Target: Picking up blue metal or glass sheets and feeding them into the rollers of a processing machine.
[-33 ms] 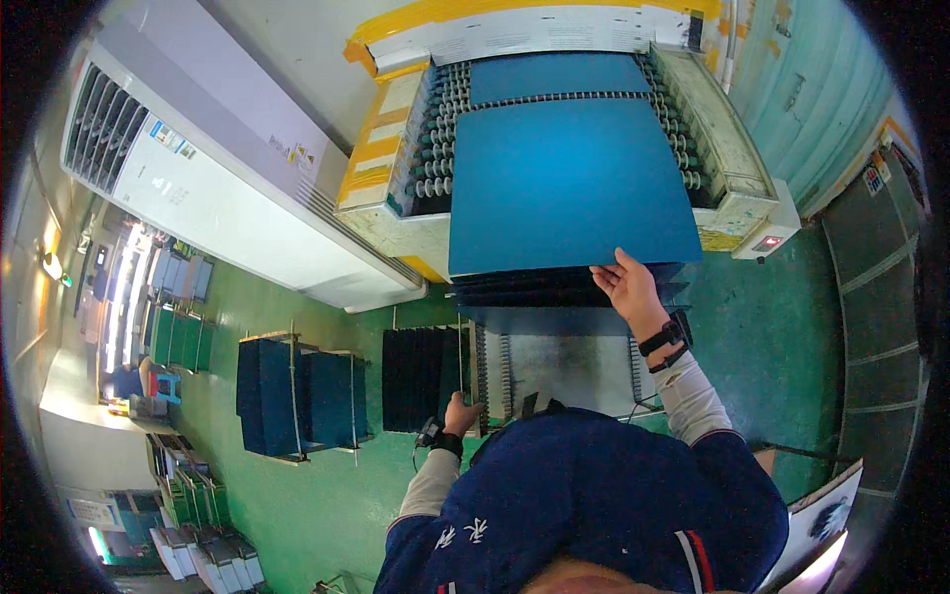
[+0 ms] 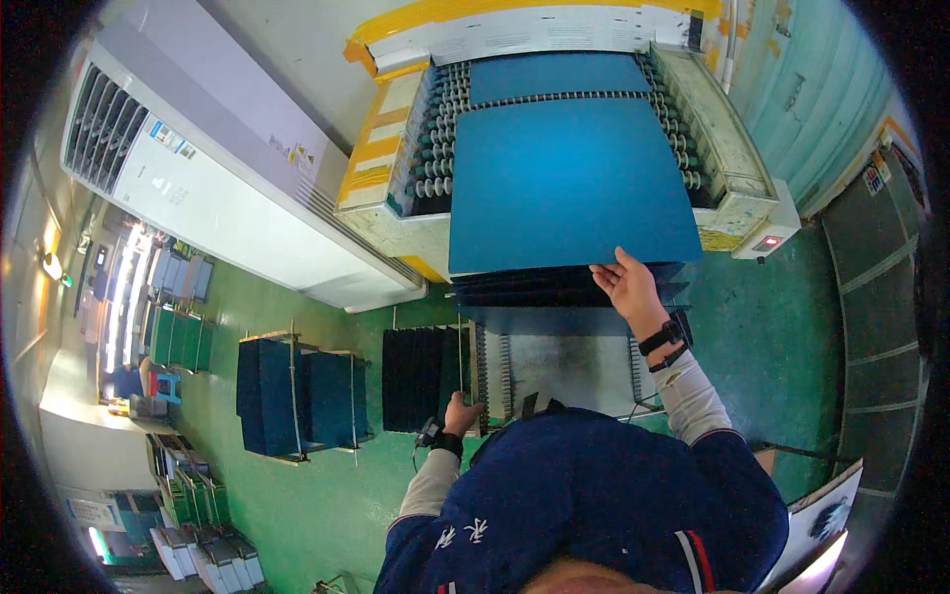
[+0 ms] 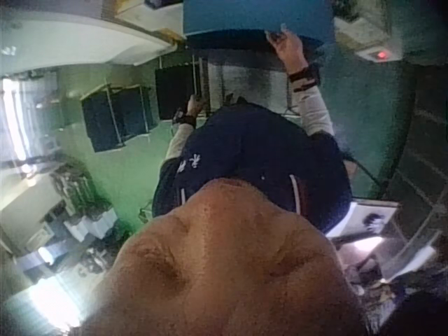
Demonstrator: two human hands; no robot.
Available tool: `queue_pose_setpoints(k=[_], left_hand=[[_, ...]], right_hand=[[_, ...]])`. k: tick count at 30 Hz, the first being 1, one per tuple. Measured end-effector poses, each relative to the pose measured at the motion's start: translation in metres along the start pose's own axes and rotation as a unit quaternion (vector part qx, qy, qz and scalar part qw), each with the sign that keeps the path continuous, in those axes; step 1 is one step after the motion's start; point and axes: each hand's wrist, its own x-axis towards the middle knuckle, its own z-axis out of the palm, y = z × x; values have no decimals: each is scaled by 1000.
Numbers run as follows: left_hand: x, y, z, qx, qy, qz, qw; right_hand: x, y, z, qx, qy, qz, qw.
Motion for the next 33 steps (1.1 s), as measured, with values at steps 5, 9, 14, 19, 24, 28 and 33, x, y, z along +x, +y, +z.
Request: queue_pose_setpoints(k=[5, 9, 14, 19, 24, 28, 33], left_hand=[[5, -1, 0, -4, 3, 20, 1000], [2, 6, -4, 3, -12, -1, 1000], [-5, 13, -5, 17, 6, 6, 1000], [-8, 19, -6, 29, -4, 8, 1000], [-1, 19, -5, 17, 0, 15, 1000], [3, -5, 1, -25, 23, 52, 998], [4, 3, 1, -5, 16, 24, 1000]], right_hand=[[4, -4, 5, 0, -20, -4, 1000], [7, -4, 4, -4, -26, -11, 1000], [14, -4, 4, 13, -7, -11, 1000], [24, -9, -1, 10, -31, -16, 999], [22, -12, -2, -21, -32, 1, 999], [-2, 2, 13, -128, -60, 2, 990], [-25, 36, 10, -513, -133, -289, 797]])
